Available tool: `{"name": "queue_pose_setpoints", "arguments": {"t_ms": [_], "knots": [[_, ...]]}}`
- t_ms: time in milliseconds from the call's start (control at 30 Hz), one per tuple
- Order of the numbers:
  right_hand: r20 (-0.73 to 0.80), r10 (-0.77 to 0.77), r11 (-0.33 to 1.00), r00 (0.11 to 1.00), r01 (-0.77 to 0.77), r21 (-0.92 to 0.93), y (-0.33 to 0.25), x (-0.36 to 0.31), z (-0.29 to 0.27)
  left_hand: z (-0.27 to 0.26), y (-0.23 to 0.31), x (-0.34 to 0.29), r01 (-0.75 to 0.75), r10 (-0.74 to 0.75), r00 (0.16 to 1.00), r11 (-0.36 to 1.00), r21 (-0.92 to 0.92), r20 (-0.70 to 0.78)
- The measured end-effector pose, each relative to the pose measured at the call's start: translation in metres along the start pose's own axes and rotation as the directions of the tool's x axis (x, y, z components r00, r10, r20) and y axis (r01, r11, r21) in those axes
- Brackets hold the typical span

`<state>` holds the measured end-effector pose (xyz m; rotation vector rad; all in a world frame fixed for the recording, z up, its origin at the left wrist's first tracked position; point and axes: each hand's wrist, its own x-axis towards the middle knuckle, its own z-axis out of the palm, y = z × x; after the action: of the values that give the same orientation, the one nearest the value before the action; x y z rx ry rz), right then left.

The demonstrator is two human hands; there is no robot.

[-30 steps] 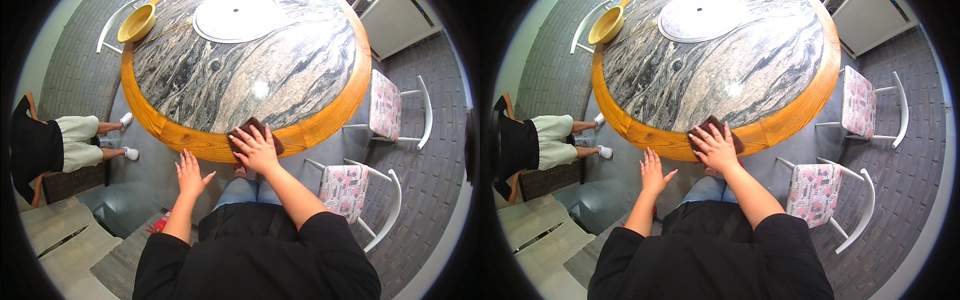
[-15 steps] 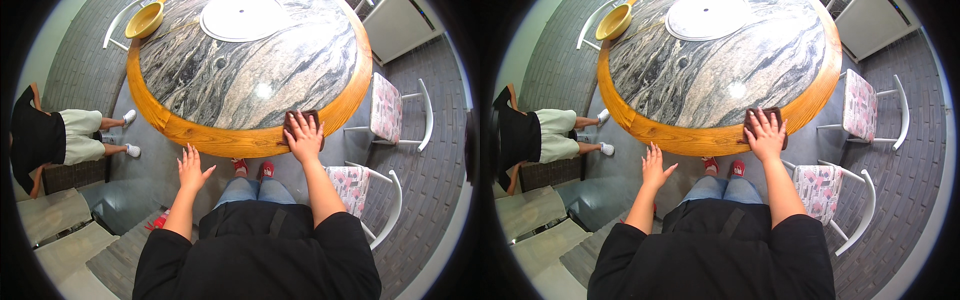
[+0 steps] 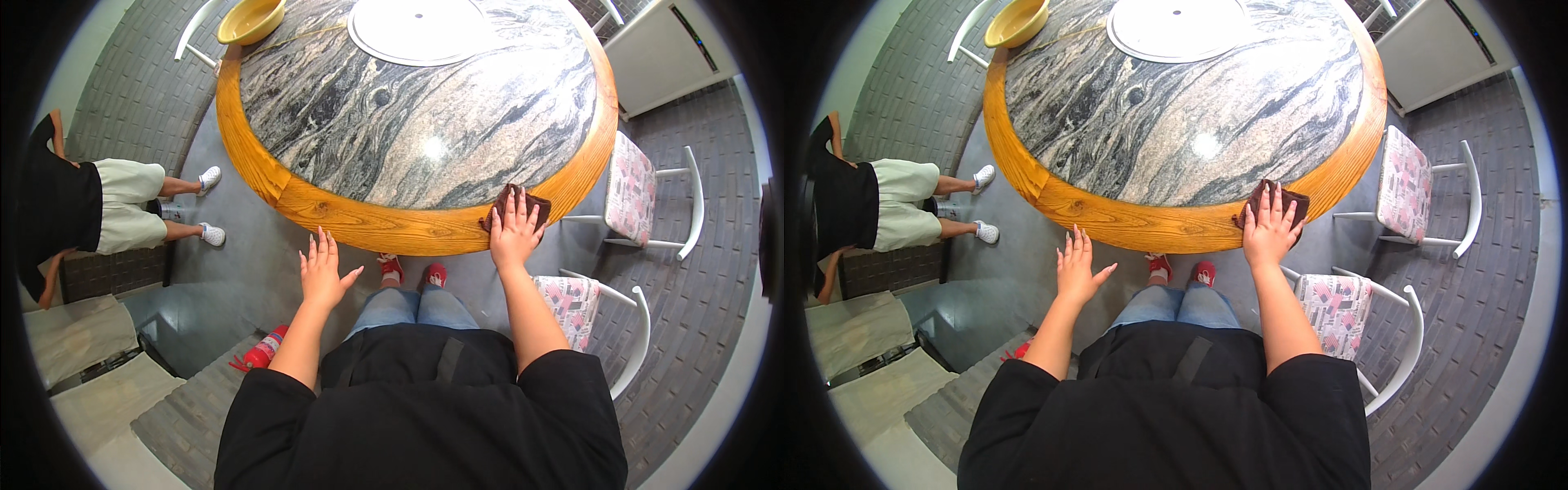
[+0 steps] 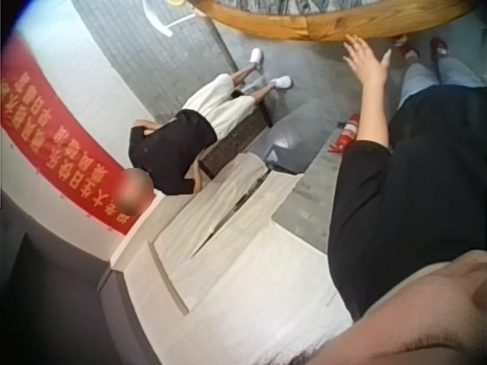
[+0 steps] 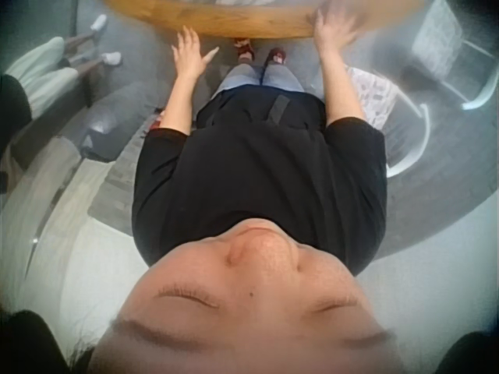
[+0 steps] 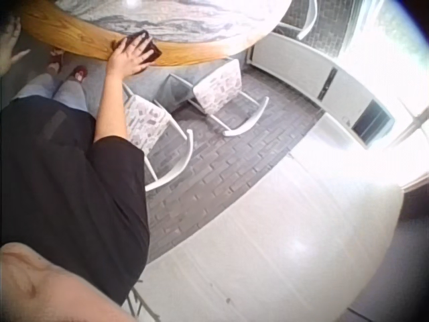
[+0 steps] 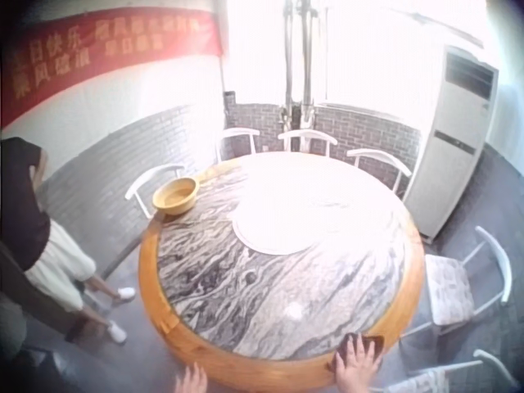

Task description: The person wrings a cloth in a basin of water, folds it, and wipes down a dining table and its central turntable with the cloth.

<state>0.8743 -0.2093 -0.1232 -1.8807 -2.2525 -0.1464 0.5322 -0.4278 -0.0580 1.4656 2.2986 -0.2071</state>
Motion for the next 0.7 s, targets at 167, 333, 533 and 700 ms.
{"name": "queue_pose_setpoints", "arguments": {"t_ms": [167,333,533,700], "knots": [[0.033,-0.044,0.999,0.998,0.044,0.016,-0.024,-0.010,-0.004,0.002,-0.004,-0.001,-0.032,0.031,0.999,0.998,-0.050,-0.027],[0.054,-0.090,0.996,0.994,0.088,0.028,-0.050,-0.015,-0.008,0.010,-0.013,-0.006,-0.119,0.069,0.979,0.959,-0.257,-0.194],[0.039,-0.284,0.955,0.958,0.280,0.095,-0.105,-0.028,-0.014,-0.006,0.003,-0.028,-0.349,0.175,0.883,0.865,-0.361,-0.435],[0.025,-0.433,0.872,0.901,0.412,0.266,-0.165,-0.041,-0.027,-0.017,0.016,-0.041,-0.453,0.284,0.858,0.810,-0.372,-0.427]]}}
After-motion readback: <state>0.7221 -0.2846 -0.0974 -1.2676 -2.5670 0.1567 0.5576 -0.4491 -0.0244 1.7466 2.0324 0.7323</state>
